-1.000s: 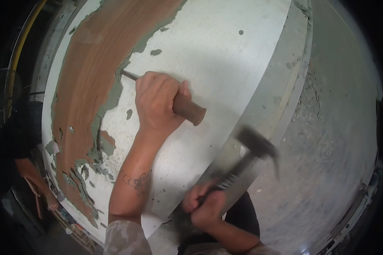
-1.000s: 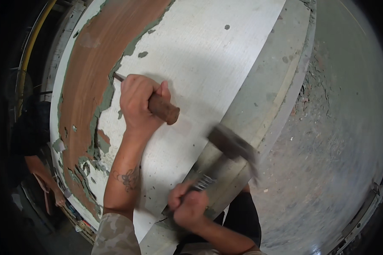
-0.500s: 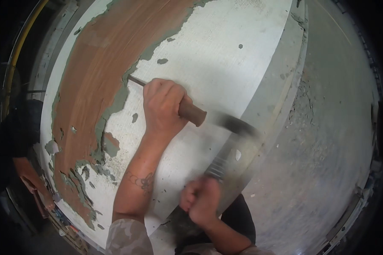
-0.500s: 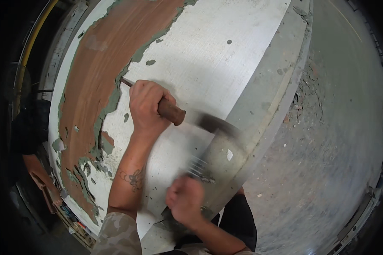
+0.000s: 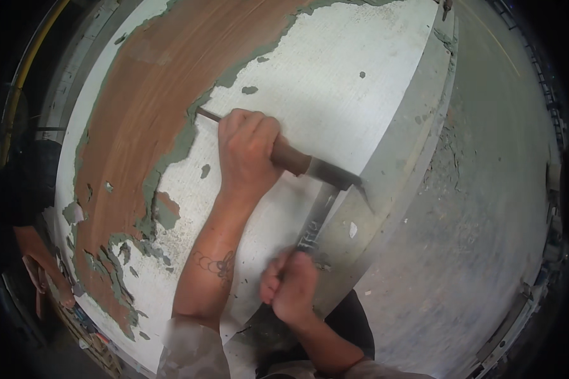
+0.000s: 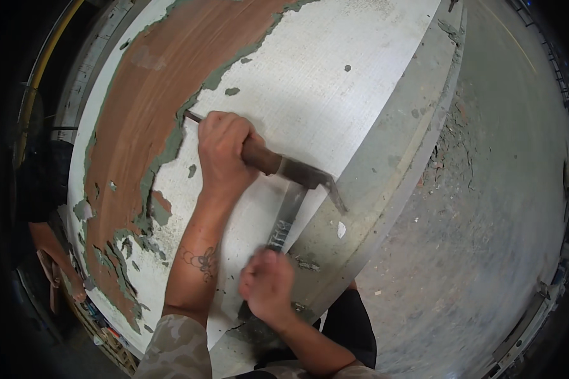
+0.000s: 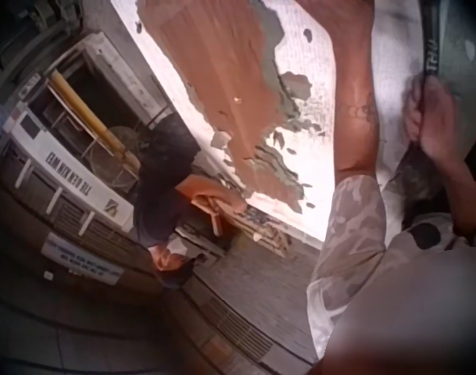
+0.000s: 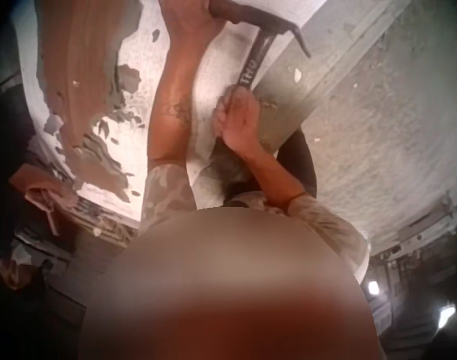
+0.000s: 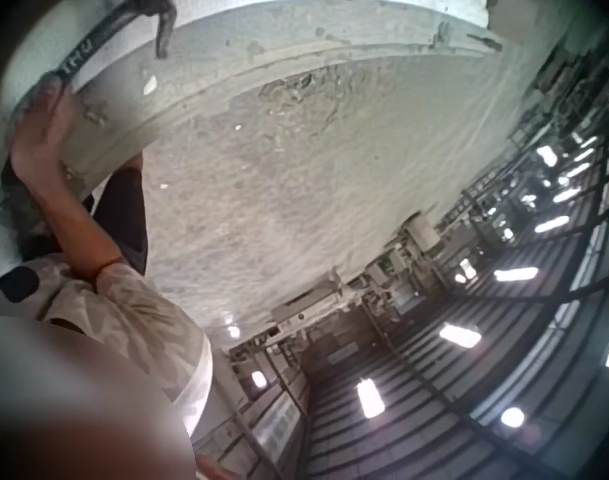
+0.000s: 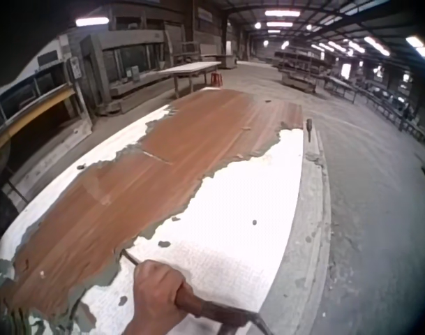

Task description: Chipping off a surface layer from a board using a hammer and chisel.

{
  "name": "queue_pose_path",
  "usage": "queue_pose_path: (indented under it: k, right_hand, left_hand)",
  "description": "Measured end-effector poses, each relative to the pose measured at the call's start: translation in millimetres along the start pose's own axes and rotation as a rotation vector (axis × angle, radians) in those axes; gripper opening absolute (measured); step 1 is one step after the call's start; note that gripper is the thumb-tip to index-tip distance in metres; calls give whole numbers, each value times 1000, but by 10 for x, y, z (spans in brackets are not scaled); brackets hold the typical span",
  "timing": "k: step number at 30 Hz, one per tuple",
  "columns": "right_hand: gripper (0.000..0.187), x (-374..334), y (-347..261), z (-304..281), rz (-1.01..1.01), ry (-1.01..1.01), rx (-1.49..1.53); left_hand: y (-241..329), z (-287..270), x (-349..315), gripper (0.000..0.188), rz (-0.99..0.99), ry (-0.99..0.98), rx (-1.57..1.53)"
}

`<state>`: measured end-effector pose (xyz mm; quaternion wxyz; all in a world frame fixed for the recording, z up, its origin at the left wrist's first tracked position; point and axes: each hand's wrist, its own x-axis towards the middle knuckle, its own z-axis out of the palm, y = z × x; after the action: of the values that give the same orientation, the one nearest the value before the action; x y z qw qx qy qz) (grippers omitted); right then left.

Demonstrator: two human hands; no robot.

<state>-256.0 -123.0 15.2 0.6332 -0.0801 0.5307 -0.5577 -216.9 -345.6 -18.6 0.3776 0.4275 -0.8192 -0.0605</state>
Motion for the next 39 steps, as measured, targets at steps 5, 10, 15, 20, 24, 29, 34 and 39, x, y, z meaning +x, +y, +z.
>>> queue_pose_path:
  k: [5,10,15,20,24,29,34,39]
  right_hand:
    - [48,60,-182,42,-110,197,602]
    - [50,42,-199,-211,17,90,307]
    - [53,106,-37,-6,-44,55,275]
    - [53,149,-141,-120,-114,169,425]
    - [50,74,-7,92,150,-98,252]
    - [49,54,-38,-93,-33,42,455]
    - [48,35,-81,-89,62,59,385]
    - [51,124,19,133,99,-60,261]
  left_hand:
    - [-13,27,-12,24,2,5,-26]
    - [7,-4,-10,25,-3,8,-22]
    - [-8,2,-14,25,-7,-22,1]
    - [-60,22,4,25,7,22,-15]
    - [-106,-19,-66,26,-35,-57,16]
    - [-93,0,-8,26,-30,-23,-16]
    - [-153,12,-26,26,-14,-1,10]
    - [-124,51,-11,26,6,24,7]
